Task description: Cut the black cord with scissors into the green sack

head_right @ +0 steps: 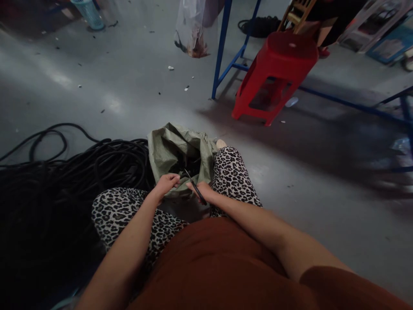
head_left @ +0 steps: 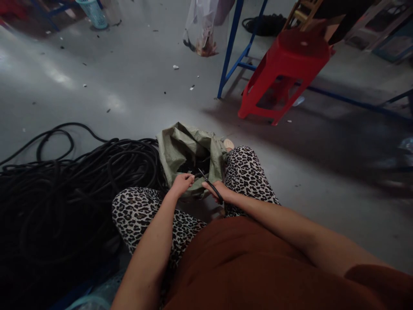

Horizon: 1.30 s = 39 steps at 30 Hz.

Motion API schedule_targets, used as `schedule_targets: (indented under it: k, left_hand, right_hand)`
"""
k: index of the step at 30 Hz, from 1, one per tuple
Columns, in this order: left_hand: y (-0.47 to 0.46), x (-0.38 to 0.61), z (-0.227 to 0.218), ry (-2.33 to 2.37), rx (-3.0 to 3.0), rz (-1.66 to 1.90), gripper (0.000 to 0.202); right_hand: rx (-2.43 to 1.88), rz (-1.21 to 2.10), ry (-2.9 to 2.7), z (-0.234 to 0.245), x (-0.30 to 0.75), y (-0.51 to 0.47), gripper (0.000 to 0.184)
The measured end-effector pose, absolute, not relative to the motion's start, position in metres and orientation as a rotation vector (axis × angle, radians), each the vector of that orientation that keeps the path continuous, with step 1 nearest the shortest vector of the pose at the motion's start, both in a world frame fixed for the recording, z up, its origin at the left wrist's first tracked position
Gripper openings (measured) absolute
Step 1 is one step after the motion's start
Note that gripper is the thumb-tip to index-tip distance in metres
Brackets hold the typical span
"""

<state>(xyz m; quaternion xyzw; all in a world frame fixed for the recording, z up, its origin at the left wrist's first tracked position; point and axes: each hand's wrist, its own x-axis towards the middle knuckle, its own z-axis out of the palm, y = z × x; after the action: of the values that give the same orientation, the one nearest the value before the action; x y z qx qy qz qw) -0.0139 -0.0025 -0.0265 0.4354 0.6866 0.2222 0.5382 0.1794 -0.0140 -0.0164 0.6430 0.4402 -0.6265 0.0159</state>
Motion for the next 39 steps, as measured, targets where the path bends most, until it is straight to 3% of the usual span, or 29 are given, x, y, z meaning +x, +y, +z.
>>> schedule_targets:
  k: [22,31,39]
  left_hand:
    - [0.000,-0.018,-0.028,1.698,0.953,0.562,0.019]
    - [0.000,-0.016,-0.025,1.705,0.911,0.646,0.030]
    - [-0.001,-0.011,-0.019,1.672,0.904,0.599,0.019]
  right_hand:
    - [2.062,-2.030,1.267,-0.019,0.180,-0.014,0.054]
    - [1.963,-2.212,1.187,-0.022,0.177,-0.015,0.046]
    - [1.869,-2.189,1.308,-0.033,0.180,-0.016,0.051]
